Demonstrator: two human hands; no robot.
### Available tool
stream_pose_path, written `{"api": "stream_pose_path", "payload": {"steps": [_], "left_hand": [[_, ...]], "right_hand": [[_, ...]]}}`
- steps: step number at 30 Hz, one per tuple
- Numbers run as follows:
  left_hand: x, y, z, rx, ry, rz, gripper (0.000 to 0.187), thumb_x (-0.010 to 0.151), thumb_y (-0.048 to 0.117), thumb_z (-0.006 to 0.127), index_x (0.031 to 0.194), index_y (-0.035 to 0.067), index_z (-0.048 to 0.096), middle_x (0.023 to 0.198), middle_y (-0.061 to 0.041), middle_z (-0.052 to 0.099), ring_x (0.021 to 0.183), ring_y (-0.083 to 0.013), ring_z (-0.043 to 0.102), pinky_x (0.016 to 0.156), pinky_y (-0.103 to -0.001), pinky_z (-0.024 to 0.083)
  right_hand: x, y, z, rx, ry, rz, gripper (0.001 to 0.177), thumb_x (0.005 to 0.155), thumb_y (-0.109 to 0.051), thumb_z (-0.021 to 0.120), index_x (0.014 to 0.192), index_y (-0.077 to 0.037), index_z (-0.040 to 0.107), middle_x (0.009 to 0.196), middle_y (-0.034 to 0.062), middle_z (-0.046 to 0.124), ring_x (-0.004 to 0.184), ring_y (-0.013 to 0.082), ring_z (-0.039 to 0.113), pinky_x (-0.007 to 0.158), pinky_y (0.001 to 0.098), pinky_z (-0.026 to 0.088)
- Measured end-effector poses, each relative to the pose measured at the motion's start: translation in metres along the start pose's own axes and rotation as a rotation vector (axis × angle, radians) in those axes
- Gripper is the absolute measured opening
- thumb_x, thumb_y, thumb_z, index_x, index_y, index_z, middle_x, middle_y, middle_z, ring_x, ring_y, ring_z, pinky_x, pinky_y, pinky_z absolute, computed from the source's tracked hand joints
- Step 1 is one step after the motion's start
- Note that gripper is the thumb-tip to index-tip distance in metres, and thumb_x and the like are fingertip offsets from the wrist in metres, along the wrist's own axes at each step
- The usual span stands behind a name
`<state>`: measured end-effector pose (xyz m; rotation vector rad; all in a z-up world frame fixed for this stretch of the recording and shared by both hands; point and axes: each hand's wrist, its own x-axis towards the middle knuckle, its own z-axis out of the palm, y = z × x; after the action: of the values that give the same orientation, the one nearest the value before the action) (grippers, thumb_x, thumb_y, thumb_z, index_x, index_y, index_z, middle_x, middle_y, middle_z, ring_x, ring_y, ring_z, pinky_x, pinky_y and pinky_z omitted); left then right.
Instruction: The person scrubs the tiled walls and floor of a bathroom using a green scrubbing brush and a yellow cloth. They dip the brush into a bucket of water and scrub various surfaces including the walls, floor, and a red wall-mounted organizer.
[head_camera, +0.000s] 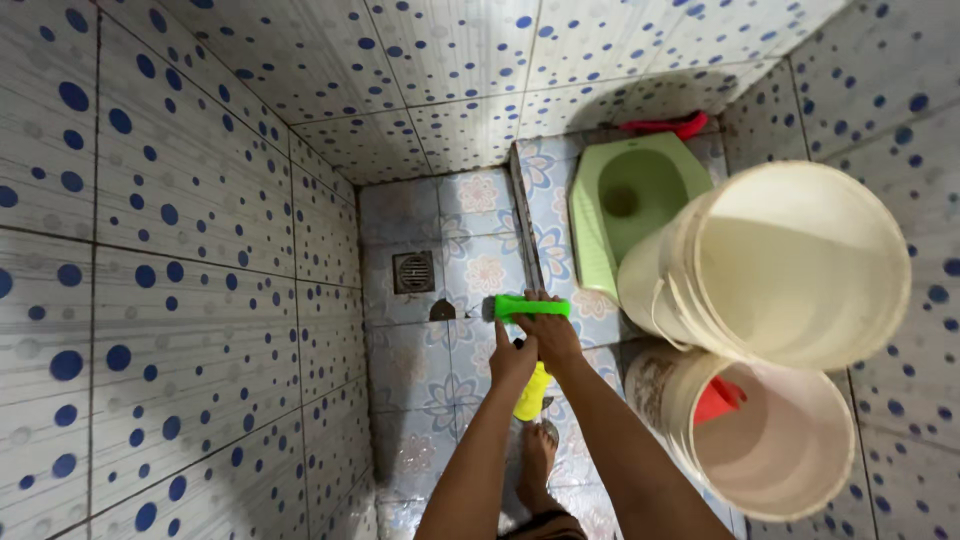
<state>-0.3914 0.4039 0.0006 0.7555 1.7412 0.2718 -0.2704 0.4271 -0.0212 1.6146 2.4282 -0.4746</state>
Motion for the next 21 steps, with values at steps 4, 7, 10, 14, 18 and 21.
{"api": "stream_pose_path", "payload": {"steps": [4, 7, 10, 14, 18, 21], "left_hand": [[0.044, 0.005, 0.006, -0.058, 0.074, -0.067, 0.097, 0.078, 0.039, 0.069, 0.160, 0.021, 0.021, 0.120, -0.025, 0.068, 0.112, -0.0414, 0.068, 0.098, -0.046, 0.055], [0.070, -0.005, 0.010, -0.031, 0.144, -0.022, 0.084, 0.082, 0.034, 0.066, 0.157, 0.017, 0.031, 0.118, -0.026, 0.069, 0.109, -0.0441, 0.068, 0.095, -0.049, 0.055], [0.110, 0.004, 0.003, 0.059, 0.160, 0.113, 0.076, 0.089, 0.031, 0.061, 0.155, 0.012, 0.031, 0.112, -0.029, 0.071, 0.103, -0.0472, 0.069, 0.090, -0.053, 0.054], [0.162, 0.000, -0.003, 0.185, 0.115, 0.267, 0.080, 0.084, 0.029, 0.066, 0.153, 0.011, 0.031, 0.098, -0.025, 0.073, 0.096, -0.0459, 0.069, 0.085, -0.053, 0.054], [0.238, 0.013, 0.014, 0.345, 0.006, 0.400, 0.101, 0.074, 0.029, 0.077, 0.159, 0.016, 0.023, 0.104, -0.028, 0.067, 0.098, -0.0447, 0.066, 0.086, -0.050, 0.055], [0.279, 0.024, 0.054, 0.481, -0.042, 0.357, 0.090, 0.088, 0.030, 0.068, 0.165, 0.025, 0.021, 0.122, -0.030, 0.060, 0.105, -0.0448, 0.065, 0.091, -0.050, 0.055]], "right_hand": [[0.043, 0.019, 0.024, 0.022, -0.055, 0.012, 0.073, 0.079, -0.019, 0.069, 0.149, -0.026, 0.048, 0.165, 0.0178, 0.026, 0.153, 0.0400, 0.024, 0.122, 0.0526, 0.023], [0.065, 0.021, 0.049, 0.154, 0.044, 0.067, 0.063, 0.085, -0.024, 0.066, 0.146, -0.023, 0.051, 0.165, 0.0212, 0.029, 0.152, 0.0413, 0.026, 0.122, 0.0533, 0.024], [0.106, 0.028, 0.064, 0.282, 0.037, 0.097, 0.064, 0.081, -0.030, 0.067, 0.143, -0.019, 0.051, 0.160, 0.0229, 0.030, 0.148, 0.0436, 0.025, 0.119, 0.0557, 0.022], [0.138, 0.043, 0.097, 0.181, 0.055, 0.061, 0.056, 0.086, -0.028, 0.062, 0.141, -0.022, 0.054, 0.162, 0.0211, 0.033, 0.148, 0.0454, 0.028, 0.120, 0.0563, 0.023], [0.185, 0.092, 0.134, 0.132, 0.111, 0.111, 0.056, 0.089, -0.031, 0.061, 0.144, -0.022, 0.052, 0.161, 0.0211, 0.036, 0.149, 0.0458, 0.029, 0.120, 0.0596, 0.023], [0.203, 0.139, 0.170, 0.050, 0.107, 0.135, 0.061, 0.089, -0.024, 0.058, 0.149, -0.020, 0.050, 0.162, 0.0186, 0.038, 0.149, 0.0457, 0.029, 0.120, 0.0592, 0.025]]}}
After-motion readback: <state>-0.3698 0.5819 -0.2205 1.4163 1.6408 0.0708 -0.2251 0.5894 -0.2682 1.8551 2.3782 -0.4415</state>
